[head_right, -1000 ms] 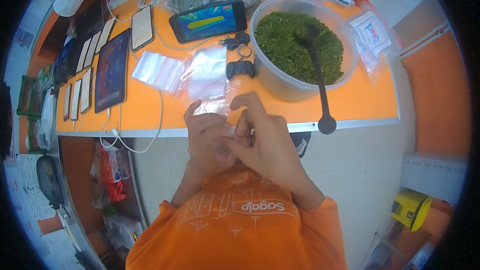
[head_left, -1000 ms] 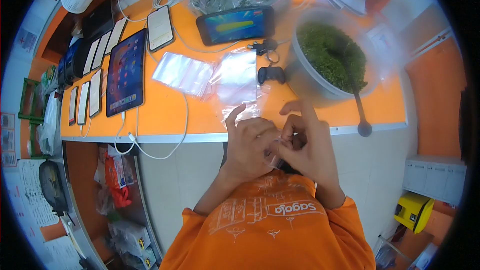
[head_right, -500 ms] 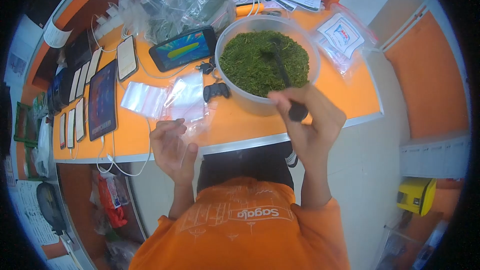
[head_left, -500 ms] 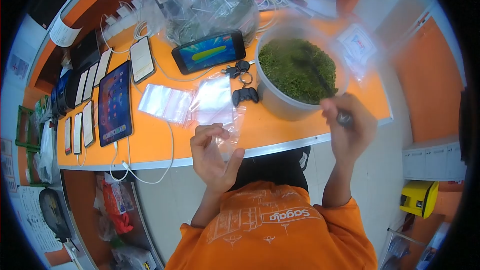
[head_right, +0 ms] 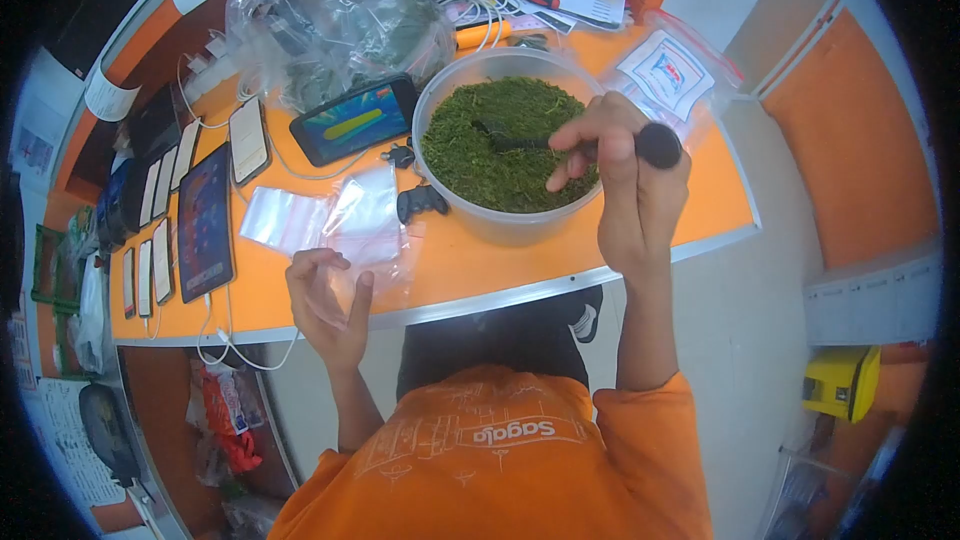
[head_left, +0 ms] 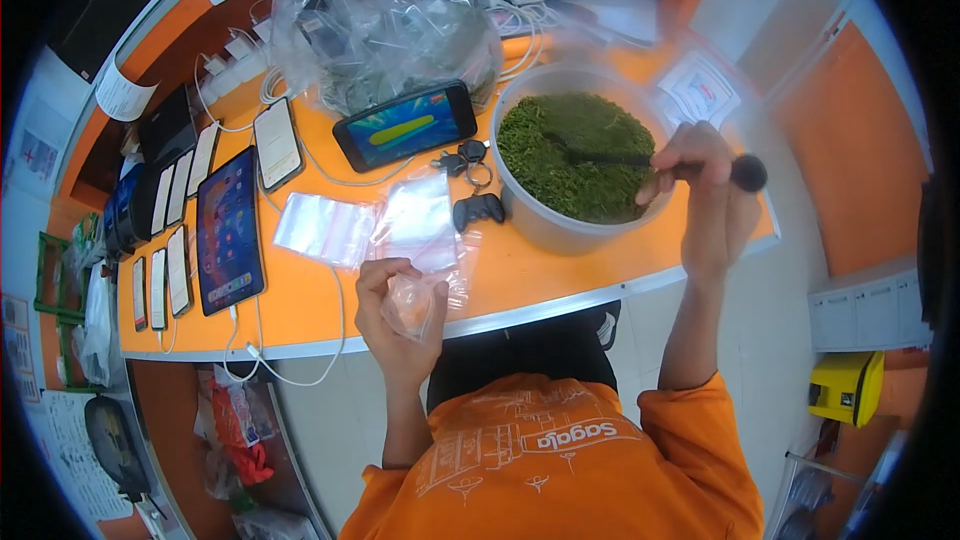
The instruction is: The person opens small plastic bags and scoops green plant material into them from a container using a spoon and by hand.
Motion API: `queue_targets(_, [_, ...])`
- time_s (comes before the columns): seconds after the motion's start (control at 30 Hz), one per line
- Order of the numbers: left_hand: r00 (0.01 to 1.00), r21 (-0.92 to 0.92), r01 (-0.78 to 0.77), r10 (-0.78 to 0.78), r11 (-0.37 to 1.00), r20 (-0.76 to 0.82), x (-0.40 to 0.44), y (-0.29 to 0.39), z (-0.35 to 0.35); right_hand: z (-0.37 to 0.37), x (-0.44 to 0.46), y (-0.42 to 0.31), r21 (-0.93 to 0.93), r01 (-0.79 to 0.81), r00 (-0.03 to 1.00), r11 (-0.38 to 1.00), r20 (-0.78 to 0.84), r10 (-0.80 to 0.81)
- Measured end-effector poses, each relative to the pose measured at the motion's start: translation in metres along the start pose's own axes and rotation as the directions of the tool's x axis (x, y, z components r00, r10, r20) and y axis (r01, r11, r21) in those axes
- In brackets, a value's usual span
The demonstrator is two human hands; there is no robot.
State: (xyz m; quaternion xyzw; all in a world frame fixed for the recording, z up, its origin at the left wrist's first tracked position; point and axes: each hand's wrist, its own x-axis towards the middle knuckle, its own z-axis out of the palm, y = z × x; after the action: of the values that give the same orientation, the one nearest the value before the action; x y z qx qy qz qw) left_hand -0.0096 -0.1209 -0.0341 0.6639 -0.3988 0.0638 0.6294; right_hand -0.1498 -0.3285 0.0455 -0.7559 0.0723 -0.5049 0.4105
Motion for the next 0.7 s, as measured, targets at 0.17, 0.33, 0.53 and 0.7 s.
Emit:
queue_targets(0.17, [1.0, 0.02, -0.014, 0.014, 1.0, 0.006, 0.008, 0.004, 0.0, -0.003, 0.002, 0.011, -0.021, -0.081, 0.972, 0.996, -0.221, 0.075])
queue_targets(0.33, [0.997, 0.028, -0.02, 0.018, 0.999, 0.072, 0.013, 0.009, -0.001, -0.002, 0.004, 0.019, 0.096, -0.185, 0.914, 0.978, -0.35, 0.207])
queue_targets(0.53, [0.995, 0.038, -0.052, 0.049, 0.998, 0.088, 0.023, 0.012, -0.001, -0.005, 0.004, 0.024, 0.129, -0.2, 0.875, 0.971, -0.423, 0.237])
queue_targets(0.7, [0.988, -0.021, -0.122, 0.123, 0.992, 0.089, 0.047, 0.015, 0.008, -0.017, 0.008, 0.028, 0.145, -0.152, 0.825, 0.978, -0.527, 0.206])
